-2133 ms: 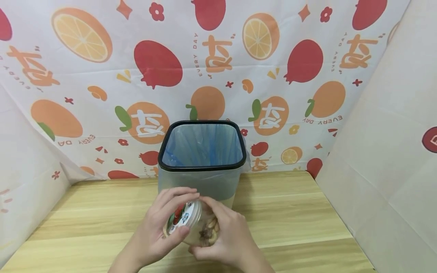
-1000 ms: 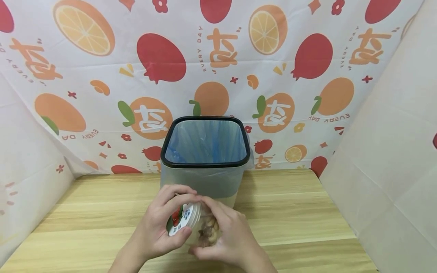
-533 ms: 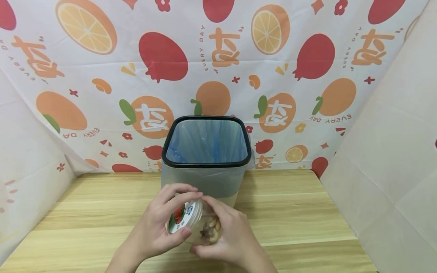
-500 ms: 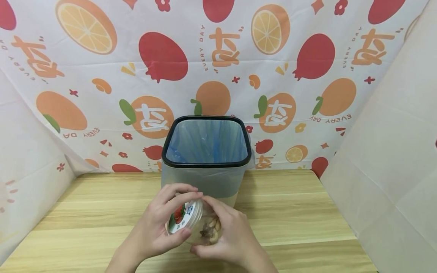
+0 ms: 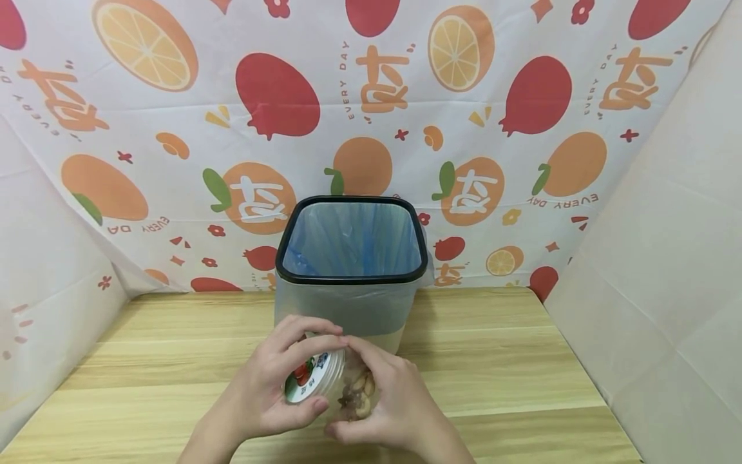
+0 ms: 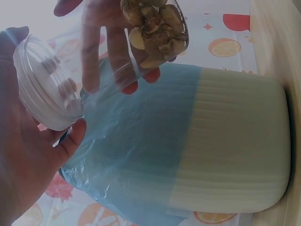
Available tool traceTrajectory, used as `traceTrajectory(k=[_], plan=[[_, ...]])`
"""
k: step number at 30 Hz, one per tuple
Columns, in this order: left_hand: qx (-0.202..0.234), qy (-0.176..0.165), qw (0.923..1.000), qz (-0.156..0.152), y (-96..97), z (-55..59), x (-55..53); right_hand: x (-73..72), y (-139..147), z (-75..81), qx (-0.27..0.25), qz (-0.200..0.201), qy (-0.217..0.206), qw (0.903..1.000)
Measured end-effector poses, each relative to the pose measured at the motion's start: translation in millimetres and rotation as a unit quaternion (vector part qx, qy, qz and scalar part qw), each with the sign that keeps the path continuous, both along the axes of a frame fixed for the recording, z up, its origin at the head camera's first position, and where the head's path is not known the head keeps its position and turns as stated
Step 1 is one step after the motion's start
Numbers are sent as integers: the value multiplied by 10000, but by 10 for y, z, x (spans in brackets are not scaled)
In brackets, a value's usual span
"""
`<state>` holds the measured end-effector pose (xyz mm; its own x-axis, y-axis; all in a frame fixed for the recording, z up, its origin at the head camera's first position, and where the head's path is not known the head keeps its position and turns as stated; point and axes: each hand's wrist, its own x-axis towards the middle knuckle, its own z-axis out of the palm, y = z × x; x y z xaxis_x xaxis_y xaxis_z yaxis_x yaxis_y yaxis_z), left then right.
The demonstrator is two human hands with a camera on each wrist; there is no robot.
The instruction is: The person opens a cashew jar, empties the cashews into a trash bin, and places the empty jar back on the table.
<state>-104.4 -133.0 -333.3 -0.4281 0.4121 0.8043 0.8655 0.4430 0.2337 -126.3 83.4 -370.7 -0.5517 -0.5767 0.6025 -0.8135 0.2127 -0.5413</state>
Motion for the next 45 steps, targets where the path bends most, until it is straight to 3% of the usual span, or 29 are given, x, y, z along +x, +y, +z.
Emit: traceTrajectory(k=[7,15,23,27,31,35,39,45], plan=[[81,107,9999,89,14,2,2,26,-24,-1,15,-295,209,9993],[220,-122,9989,405,19,-11,9,44,-66,-17,188,-1073,983,9892],[251,-119,9987,438,15,-21,7,51,-69,-28,248,-1193,962,9879],[220,39,9994,271,7,-4,4,50,-37,-18,277,-1036,674,9919],[117,291,9995,-32,-1,17,3,37,-10,-5,67,-421,195,9989],[30,353,9991,-223,-1,21,6,34,7,10,-85,138,-254,9995],[12,303,9992,-250,3,17,14,46,7,25,-63,268,-384,9989],[103,441,9987,-235,-1,32,-7,49,-10,38,-44,68,-187,9998]])
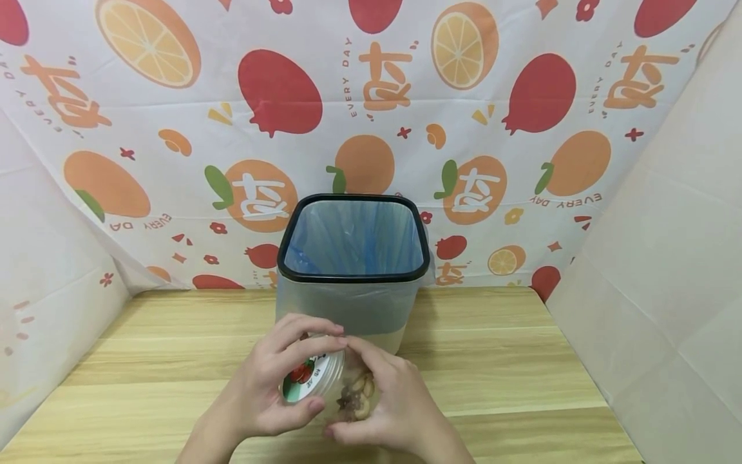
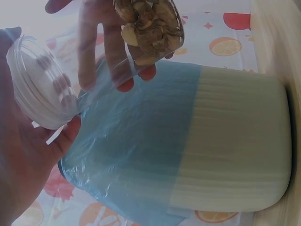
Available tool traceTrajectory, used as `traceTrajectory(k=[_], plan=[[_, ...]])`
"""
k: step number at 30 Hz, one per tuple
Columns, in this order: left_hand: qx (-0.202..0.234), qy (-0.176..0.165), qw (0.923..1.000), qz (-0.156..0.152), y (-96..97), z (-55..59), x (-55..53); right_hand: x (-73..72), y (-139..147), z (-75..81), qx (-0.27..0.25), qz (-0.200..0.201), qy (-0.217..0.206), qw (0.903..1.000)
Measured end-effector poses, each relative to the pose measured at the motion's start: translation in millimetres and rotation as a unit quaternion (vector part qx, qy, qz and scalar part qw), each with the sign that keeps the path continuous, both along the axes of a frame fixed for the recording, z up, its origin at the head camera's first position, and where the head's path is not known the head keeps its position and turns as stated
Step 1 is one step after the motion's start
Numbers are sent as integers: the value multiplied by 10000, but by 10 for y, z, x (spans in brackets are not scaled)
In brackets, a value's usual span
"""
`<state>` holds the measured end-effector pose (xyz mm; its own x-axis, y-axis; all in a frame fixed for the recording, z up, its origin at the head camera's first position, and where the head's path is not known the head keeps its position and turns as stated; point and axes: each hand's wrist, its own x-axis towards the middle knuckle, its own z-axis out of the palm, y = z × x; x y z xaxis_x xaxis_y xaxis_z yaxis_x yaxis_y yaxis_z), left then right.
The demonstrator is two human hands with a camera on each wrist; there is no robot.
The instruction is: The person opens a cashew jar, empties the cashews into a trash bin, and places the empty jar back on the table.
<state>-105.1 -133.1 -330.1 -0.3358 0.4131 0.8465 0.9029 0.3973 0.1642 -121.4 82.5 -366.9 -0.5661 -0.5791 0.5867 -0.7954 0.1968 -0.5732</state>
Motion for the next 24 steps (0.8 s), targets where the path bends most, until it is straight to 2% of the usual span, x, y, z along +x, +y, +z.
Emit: traceTrajectory(k=[6,13,19,24], plan=[[106,45,9998,172,15,1,-6,11,-20,-16,85,-496,413,9979],[178,-316,9984,431,18,-25,-2,32,-42,-34,360,-1008,641,9922],[228,-429,9977,480,17,-43,-4,37,-50,-32,398,-1096,677,9909],[127,-295,9988,382,14,-25,0,23,-28,-34,333,-936,514,9937]])
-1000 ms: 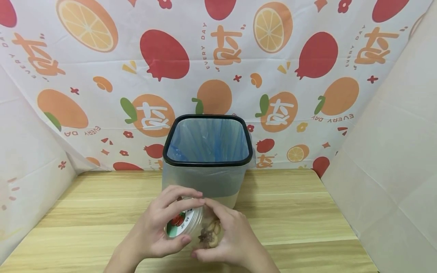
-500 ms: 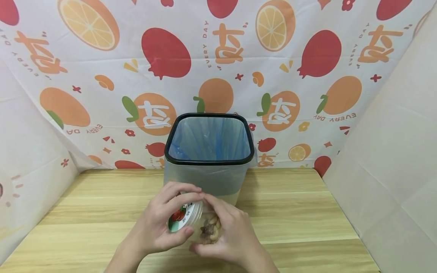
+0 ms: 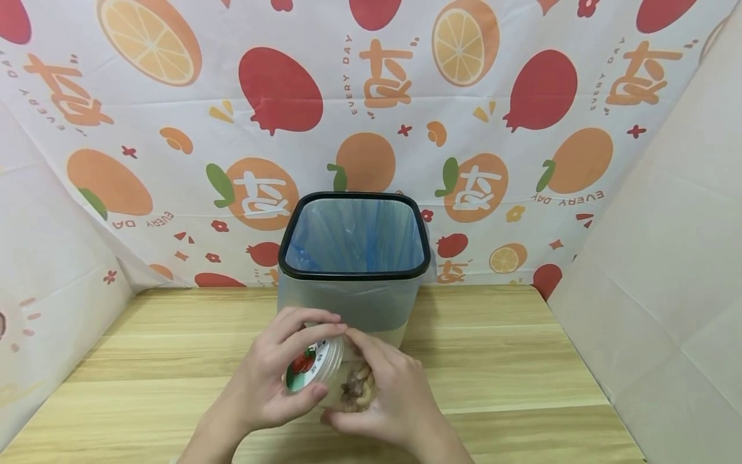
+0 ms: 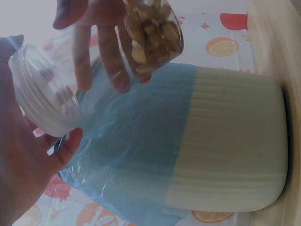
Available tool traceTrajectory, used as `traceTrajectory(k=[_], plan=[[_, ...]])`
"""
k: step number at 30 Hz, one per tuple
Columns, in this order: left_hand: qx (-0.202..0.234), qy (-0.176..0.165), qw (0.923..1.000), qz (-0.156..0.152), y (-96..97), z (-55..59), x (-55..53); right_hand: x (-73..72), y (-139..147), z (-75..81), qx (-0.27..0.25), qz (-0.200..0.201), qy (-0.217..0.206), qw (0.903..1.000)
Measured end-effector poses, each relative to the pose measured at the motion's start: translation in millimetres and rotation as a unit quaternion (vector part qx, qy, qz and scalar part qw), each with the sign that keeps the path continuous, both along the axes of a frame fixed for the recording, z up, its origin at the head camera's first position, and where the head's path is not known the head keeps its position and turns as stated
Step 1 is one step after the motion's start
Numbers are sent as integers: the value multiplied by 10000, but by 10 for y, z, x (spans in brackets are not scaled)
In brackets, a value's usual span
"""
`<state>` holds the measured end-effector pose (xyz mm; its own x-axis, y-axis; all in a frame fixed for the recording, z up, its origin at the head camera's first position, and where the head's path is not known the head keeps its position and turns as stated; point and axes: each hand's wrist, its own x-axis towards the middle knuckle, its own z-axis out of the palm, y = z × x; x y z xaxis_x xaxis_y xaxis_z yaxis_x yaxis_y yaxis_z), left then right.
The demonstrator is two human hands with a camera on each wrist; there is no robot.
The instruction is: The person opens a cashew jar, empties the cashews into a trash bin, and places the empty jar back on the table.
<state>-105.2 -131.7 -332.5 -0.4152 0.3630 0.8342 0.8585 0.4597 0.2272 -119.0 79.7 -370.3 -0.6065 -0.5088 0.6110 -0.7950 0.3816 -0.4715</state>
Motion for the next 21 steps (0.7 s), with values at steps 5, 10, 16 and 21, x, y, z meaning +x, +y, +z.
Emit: traceTrajectory(k=[5,10,16,21], plan=[[-163,202,9993,-286,-8,27,8,-14,18,10,-232,663,-571,9959],[-222,276,9983,-461,-7,40,23,-9,31,23,-436,1252,-959,9865],[-187,418,9978,-470,-3,54,16,1,25,35,-464,1314,-1036,9848],[-123,468,9979,-419,3,52,8,0,18,37,-481,1183,-836,9883]])
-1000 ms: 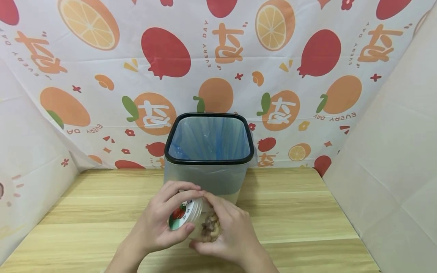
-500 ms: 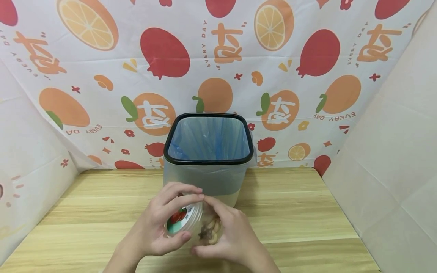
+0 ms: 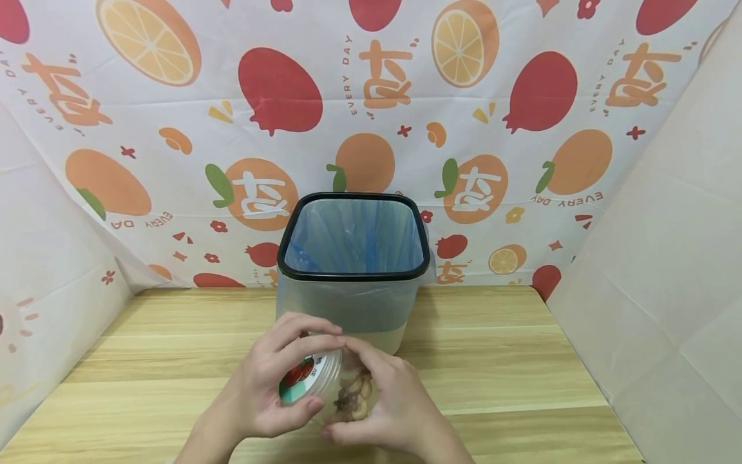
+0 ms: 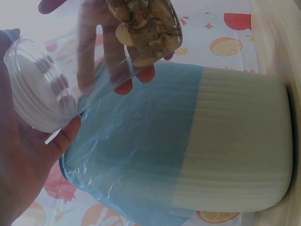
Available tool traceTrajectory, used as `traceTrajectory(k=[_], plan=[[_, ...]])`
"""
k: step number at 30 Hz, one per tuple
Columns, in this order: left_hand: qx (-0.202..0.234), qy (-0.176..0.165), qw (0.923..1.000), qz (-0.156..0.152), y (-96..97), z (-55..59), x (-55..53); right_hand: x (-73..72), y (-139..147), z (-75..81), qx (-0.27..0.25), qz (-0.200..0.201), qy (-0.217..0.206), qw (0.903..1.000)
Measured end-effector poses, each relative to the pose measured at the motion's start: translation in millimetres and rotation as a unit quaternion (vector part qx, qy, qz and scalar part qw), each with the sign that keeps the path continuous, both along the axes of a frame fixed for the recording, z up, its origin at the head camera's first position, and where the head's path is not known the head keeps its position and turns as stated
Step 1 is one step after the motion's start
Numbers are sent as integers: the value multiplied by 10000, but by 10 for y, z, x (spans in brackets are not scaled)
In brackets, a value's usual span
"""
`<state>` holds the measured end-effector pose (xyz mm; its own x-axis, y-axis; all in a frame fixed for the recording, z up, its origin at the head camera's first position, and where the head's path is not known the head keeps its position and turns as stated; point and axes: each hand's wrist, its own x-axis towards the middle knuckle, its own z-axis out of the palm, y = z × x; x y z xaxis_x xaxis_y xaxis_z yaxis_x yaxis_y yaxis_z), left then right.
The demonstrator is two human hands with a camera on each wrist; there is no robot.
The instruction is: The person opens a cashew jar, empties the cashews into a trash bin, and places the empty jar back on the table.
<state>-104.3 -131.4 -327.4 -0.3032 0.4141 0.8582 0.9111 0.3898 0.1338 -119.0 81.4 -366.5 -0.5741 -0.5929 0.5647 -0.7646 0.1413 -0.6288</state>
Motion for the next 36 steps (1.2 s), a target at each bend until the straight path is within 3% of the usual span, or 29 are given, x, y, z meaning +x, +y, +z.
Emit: traceTrajectory(k=[7,14,20,26,32,36], plan=[[167,-17,9998,105,19,-8,-3,20,-16,-13,111,-478,390,9980],[268,-331,9984,385,24,-32,26,17,-32,-32,262,-981,933,9904],[211,-519,9973,467,17,-44,27,13,-25,-36,338,-1031,843,9905],[-17,-683,9972,315,-21,-35,31,-4,-2,-35,285,-660,375,9967],[-188,-450,9988,24,-25,-19,38,-30,17,-24,-68,108,-4,9999],[-141,-310,9994,-75,-12,-4,37,-26,21,-20,-63,252,-175,9995]])
